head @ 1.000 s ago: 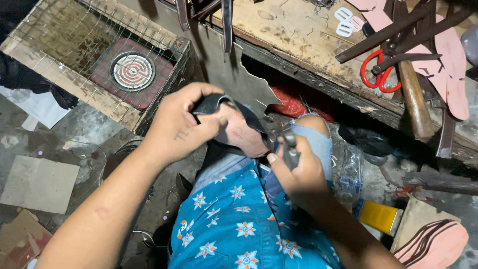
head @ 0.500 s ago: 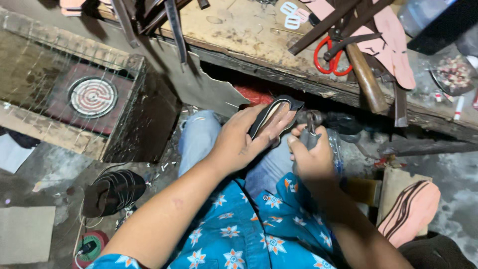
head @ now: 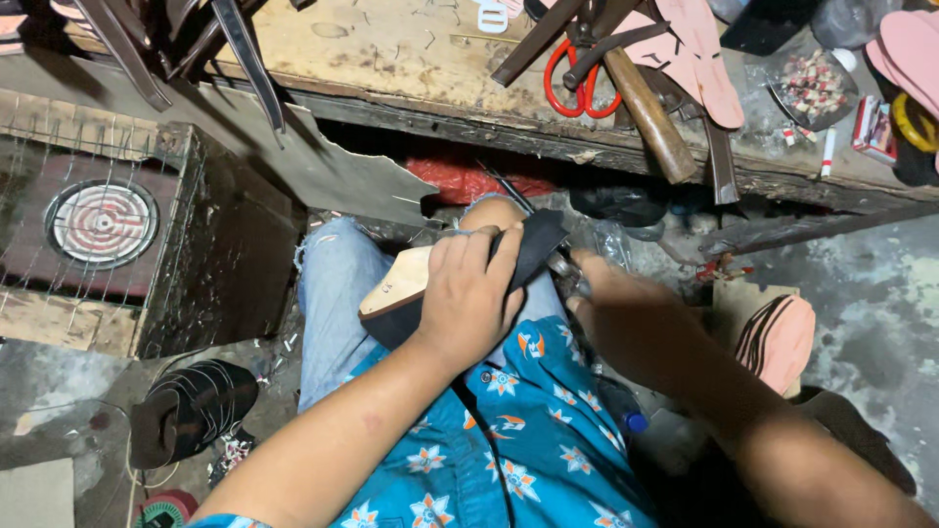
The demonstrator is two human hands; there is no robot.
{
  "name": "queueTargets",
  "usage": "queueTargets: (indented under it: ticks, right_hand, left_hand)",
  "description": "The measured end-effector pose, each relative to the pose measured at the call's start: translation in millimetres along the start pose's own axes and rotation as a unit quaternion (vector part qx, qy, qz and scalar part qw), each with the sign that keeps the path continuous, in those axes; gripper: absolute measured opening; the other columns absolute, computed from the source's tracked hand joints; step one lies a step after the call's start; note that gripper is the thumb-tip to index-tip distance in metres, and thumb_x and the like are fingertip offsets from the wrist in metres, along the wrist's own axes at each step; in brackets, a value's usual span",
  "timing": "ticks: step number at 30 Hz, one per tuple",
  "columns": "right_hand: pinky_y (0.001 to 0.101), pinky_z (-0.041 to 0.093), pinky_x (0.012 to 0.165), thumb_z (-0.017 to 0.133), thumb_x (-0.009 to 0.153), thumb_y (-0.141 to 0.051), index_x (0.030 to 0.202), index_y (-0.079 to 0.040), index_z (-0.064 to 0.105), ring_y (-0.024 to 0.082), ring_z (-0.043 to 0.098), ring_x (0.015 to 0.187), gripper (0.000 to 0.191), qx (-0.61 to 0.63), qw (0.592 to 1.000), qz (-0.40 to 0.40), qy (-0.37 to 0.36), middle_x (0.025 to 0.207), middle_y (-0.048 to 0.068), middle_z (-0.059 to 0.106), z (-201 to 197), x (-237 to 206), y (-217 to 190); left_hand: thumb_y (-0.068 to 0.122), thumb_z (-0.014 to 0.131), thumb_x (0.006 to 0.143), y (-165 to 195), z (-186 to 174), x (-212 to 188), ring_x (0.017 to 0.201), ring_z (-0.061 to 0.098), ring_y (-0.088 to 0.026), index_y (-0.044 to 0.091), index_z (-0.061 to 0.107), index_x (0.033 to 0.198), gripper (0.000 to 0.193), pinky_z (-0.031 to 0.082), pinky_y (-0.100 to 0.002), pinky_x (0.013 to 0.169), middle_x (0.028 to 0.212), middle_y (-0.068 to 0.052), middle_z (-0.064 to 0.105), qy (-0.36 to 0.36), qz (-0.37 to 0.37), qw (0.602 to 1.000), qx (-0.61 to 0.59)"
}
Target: The person uses pliers to trim and smooth the edges of a sandal sole while seated. They repeatedly reposition the sandal and use the pliers to remove excess material along the perimeter, then place the sandal aside.
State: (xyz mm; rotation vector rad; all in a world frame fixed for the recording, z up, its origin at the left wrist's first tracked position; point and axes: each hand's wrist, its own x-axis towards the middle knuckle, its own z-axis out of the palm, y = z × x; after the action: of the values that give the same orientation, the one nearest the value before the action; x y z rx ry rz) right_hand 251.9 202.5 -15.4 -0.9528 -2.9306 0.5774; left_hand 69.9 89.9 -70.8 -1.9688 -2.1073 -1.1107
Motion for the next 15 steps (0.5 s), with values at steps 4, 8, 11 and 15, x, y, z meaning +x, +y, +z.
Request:
queueTargets:
  ticks: [4, 8, 11, 15]
  right_hand:
    - [0.0542, 0.054, 0.075, 0.065, 0.089, -0.025, 0.119, 0.003, 0.055, 0.044, 0.070, 0.081, 0.042, -0.047, 0.999, 0.010, -0.026, 0.087, 0.026, 0.070, -0.7, -4.2, -2.6]
    - [0.0560, 0.054, 0.069, 0.065, 0.094, -0.033, 0.100, -0.003, 0.059, 0.042, 0.070, 0.074, 0.032, -0.093, 0.992, 0.068, -0.057, 0.075, 0.022, 0.069, 12.6, -2.7, -5.6]
    - [0.0549, 0.054, 0.066, 0.066, 0.093, -0.031, 0.102, -0.003, 0.059, 0.044, 0.068, 0.072, 0.030, 0.008, 0.997, 0.007, 0.079, 0.074, 0.022, 0.068, 29.8, 12.0, -4.1]
    - [0.0560, 0.054, 0.069, 0.068, 0.093, -0.032, 0.102, -0.006, 0.060, 0.047, 0.068, 0.080, 0.029, 0.116, 0.980, -0.014, 0.162, 0.086, 0.024, 0.070, 57.6, 49.5, 2.4]
  left_hand:
    - [0.021, 0.079, 0.078, 5.0, 2.0, -3.1, 0.108, 0.055, -0.035, 0.000, 0.055, 0.141, 0.071, 0.040, -0.047, 0.101, 0.125, -0.021, 0.057, -0.004, 0.034, 0.998, 0.052]
    - [0.020, 0.078, 0.074, -0.3, -4.0, 3.7, 0.106, 0.056, -0.037, 0.000, 0.057, 0.139, 0.071, 0.042, -0.048, 0.097, 0.120, -0.019, 0.060, -0.016, 0.007, 1.000, 0.000]
    - [0.017, 0.077, 0.077, -16.5, -14.1, 15.4, 0.106, 0.062, -0.038, 0.004, 0.060, 0.135, 0.061, 0.047, -0.047, 0.094, 0.119, -0.018, 0.067, -0.042, -0.037, 0.992, -0.109]
    - [0.025, 0.075, 0.085, -40.4, -23.4, 35.5, 0.101, 0.072, -0.034, 0.009, 0.064, 0.124, 0.043, 0.055, -0.044, 0.088, 0.111, -0.017, 0.074, -0.114, -0.162, 0.945, -0.259]
